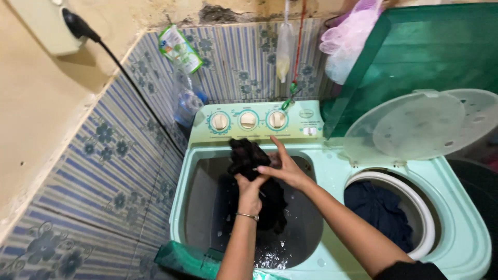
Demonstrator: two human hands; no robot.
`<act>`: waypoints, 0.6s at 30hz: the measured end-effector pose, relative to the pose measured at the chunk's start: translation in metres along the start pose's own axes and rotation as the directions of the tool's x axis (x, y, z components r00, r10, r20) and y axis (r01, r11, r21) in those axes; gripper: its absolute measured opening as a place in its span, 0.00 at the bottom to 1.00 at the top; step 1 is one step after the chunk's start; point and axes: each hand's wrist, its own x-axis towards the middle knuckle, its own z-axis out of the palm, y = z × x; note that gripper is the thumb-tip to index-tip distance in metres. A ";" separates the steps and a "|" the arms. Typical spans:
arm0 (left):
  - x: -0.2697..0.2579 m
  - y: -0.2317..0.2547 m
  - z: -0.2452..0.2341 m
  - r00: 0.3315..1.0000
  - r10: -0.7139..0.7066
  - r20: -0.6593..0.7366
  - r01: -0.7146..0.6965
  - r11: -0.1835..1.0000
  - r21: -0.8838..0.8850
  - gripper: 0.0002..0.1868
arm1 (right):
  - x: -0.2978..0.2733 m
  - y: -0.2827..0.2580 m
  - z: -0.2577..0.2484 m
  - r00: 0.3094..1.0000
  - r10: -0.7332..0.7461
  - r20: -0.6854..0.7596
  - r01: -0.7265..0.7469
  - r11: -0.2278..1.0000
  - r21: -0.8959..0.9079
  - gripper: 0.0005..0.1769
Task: Hand wash several items of clothing in a twin-tub washing machine basin.
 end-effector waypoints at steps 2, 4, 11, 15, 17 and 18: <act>-0.005 0.037 0.021 0.997 -0.037 0.065 0.047 0.985 -0.164 0.44 | -0.024 0.021 -0.012 0.997 0.071 0.043 -0.072 0.997 0.021 0.63; -0.009 0.063 0.046 0.988 -0.068 0.138 0.109 0.941 -0.320 0.42 | -0.049 0.022 -0.024 0.987 0.141 0.082 -0.144 0.989 0.040 0.57; -0.035 0.066 0.145 0.966 0.104 0.235 -0.071 0.987 -0.144 0.28 | -0.118 -0.022 -0.079 0.923 -0.140 -0.358 0.124 0.990 -0.067 0.25; -0.069 0.080 0.203 0.944 0.029 0.329 0.000 0.996 -0.088 0.30 | -0.156 -0.023 -0.130 0.824 -0.073 -0.562 0.158 0.982 0.103 0.15; -0.076 0.054 0.219 0.920 -0.102 0.379 0.192 0.959 -0.207 0.33 | -0.173 -0.026 -0.149 0.780 -0.020 -0.625 0.211 0.949 0.233 0.13; -0.079 0.042 0.228 0.878 -0.217 0.427 0.367 0.878 -0.308 0.36 | -0.181 -0.028 -0.159 0.746 0.037 -0.665 0.276 0.892 0.359 0.12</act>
